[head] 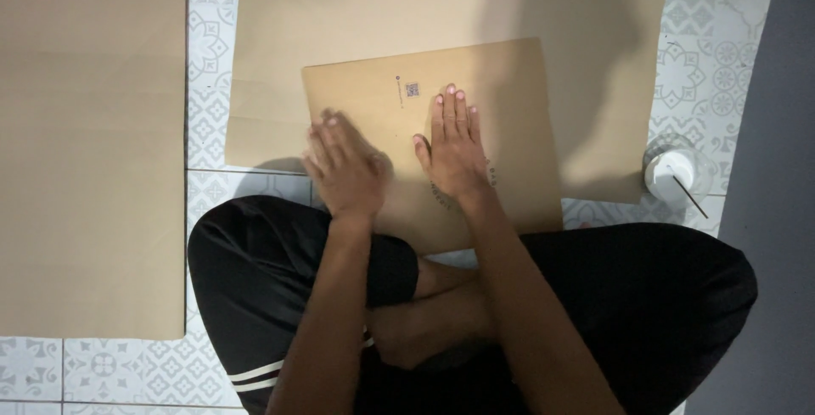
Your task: The person applies glue along the edge of a paper sheet using a small stick and presses the edges together by hand.
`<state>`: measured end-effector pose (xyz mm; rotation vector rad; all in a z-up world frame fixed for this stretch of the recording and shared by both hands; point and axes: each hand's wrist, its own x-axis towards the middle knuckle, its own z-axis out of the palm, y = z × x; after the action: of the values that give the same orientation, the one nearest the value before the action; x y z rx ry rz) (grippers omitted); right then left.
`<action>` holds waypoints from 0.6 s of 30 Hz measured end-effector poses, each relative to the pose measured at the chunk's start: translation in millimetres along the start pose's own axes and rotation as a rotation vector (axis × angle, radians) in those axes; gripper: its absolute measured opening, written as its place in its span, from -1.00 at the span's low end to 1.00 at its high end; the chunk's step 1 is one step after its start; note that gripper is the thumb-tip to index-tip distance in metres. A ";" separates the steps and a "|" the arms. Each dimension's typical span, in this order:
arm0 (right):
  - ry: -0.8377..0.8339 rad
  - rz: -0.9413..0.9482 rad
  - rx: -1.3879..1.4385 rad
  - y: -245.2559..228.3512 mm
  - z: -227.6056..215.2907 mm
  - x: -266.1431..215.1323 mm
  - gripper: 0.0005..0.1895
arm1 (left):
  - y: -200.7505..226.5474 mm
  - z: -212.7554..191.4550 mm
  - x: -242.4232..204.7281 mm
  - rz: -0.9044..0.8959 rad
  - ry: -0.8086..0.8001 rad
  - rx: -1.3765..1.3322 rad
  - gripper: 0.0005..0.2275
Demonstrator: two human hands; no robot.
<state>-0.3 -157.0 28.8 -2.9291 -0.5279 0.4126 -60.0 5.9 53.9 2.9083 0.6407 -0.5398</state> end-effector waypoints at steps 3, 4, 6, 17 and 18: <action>0.019 0.002 -0.006 0.3 5.2 3.3 -0.19 | 14.2 -16.4 -3.5 0.240 -0.118 -0.114 -0.36; 0.019 0.001 -0.005 -1.0 2.6 3.7 -0.19 | 14.0 -11.6 -0.2 0.239 -0.119 -0.113 -0.36; -0.025 0.022 0.010 -2.5 -1.6 0.9 -0.18 | 14.3 -0.3 3.3 0.237 -0.206 -0.017 -0.27; 0.376 -0.408 -0.045 -26.7 36.9 6.7 -0.25 | -10.6 17.4 24.5 0.217 -0.294 0.017 -0.25; 0.311 -0.394 -0.014 -22.1 35.0 8.7 -0.23 | -12.0 24.4 32.2 0.189 -0.289 0.026 -0.21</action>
<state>-9.7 -130.4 -2.7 -2.7265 -1.0268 -0.0932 -45.5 24.6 19.0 2.7933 0.3192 -0.9228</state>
